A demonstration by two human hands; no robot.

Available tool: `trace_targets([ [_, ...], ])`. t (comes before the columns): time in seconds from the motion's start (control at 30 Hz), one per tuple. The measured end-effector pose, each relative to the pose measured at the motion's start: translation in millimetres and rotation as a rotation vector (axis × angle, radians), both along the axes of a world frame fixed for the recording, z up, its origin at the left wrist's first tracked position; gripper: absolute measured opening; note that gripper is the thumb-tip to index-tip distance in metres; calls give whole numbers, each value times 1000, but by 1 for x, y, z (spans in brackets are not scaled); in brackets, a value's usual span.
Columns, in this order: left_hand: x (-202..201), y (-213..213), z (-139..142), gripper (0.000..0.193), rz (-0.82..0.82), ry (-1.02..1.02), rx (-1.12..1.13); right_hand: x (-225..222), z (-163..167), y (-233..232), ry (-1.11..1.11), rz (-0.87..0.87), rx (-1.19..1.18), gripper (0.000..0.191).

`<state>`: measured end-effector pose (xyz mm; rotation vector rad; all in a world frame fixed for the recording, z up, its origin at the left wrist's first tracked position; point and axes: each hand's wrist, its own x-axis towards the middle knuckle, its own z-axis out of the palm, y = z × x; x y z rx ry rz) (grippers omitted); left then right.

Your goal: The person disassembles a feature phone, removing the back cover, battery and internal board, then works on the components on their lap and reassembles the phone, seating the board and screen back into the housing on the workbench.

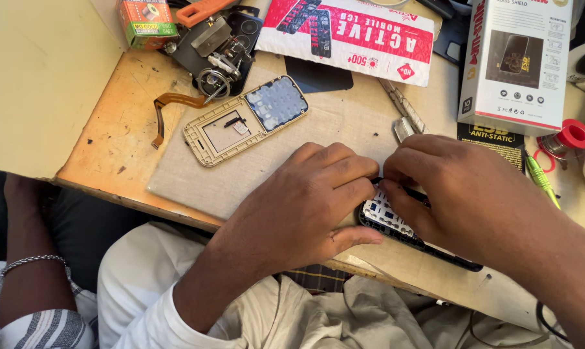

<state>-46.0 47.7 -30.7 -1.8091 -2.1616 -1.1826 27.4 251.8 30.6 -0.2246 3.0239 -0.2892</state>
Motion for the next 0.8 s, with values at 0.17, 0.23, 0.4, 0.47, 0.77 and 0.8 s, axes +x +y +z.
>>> trace_targets([
  [0.17, 0, 0, 1, 48, 3, 3, -6, 2, 3, -5, -38, -162, -88, 16],
  [0.23, 1, -1, 1, 47, 10, 0, 1, 3, 7, -1, -86, -249, -141, 14],
  [0.4, 0, -1, 1, 48, 8, 1, 7, 7, 8, 3, -1, -129, -243, 16],
  [0.47, 1, -1, 1, 49, 9, 1, -7, 5, 7, 1, -27, -145, -218, 17],
  [0.77, 0, -1, -2, 52, 10, 7, -7, -9, 13, -20, -322, -576, -106, 15],
  [0.8, 0, -1, -3, 52, 8, -1, -4, -10, 15, -19, -330, -586, -120, 15],
])
